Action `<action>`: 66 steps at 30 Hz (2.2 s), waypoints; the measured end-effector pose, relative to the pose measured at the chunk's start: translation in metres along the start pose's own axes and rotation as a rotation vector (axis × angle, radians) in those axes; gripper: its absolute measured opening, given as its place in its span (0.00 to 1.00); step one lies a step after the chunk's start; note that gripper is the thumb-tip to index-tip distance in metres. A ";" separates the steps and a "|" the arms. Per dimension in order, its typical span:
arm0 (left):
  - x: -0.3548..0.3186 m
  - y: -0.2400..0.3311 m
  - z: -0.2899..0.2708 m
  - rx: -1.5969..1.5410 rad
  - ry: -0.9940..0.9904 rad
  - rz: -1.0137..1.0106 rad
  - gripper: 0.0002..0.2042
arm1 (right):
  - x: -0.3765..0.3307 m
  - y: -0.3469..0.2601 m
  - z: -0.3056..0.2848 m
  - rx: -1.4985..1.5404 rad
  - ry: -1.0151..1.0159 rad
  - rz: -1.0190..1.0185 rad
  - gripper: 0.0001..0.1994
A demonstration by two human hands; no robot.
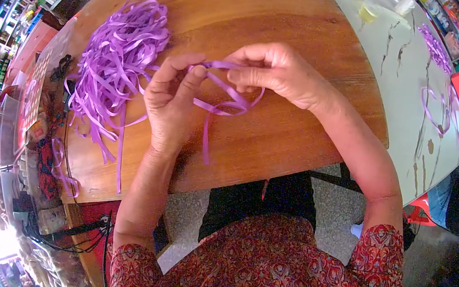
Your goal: The person picks up a purple ribbon from a pile on a wooden table and rolls it into a small coil by hand. They repeat this process with another ribbon and then tie the two coils together using a third purple ribbon.
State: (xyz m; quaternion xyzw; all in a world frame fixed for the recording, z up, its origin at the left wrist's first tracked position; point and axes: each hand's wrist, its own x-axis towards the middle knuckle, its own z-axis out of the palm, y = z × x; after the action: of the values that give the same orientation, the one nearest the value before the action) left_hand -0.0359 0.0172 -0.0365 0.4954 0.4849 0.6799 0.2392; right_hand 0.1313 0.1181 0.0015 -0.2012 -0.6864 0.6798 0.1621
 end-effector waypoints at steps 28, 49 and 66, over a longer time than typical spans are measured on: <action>0.010 0.028 0.067 -0.276 -0.297 -0.385 0.11 | -0.049 -0.014 -0.024 -0.772 0.376 -0.572 0.10; -0.001 0.017 0.059 -0.215 -0.185 -0.377 0.05 | -0.058 -0.013 -0.038 -1.041 0.397 -0.705 0.14; 0.008 0.014 0.051 0.015 -0.197 -0.172 0.04 | -0.057 -0.009 -0.032 -0.887 0.318 -0.492 0.06</action>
State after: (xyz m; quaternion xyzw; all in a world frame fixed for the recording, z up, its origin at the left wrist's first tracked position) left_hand 0.0096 0.0397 -0.0187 0.5179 0.5049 0.6013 0.3394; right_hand 0.1961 0.1176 0.0145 -0.1840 -0.9019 0.2271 0.3179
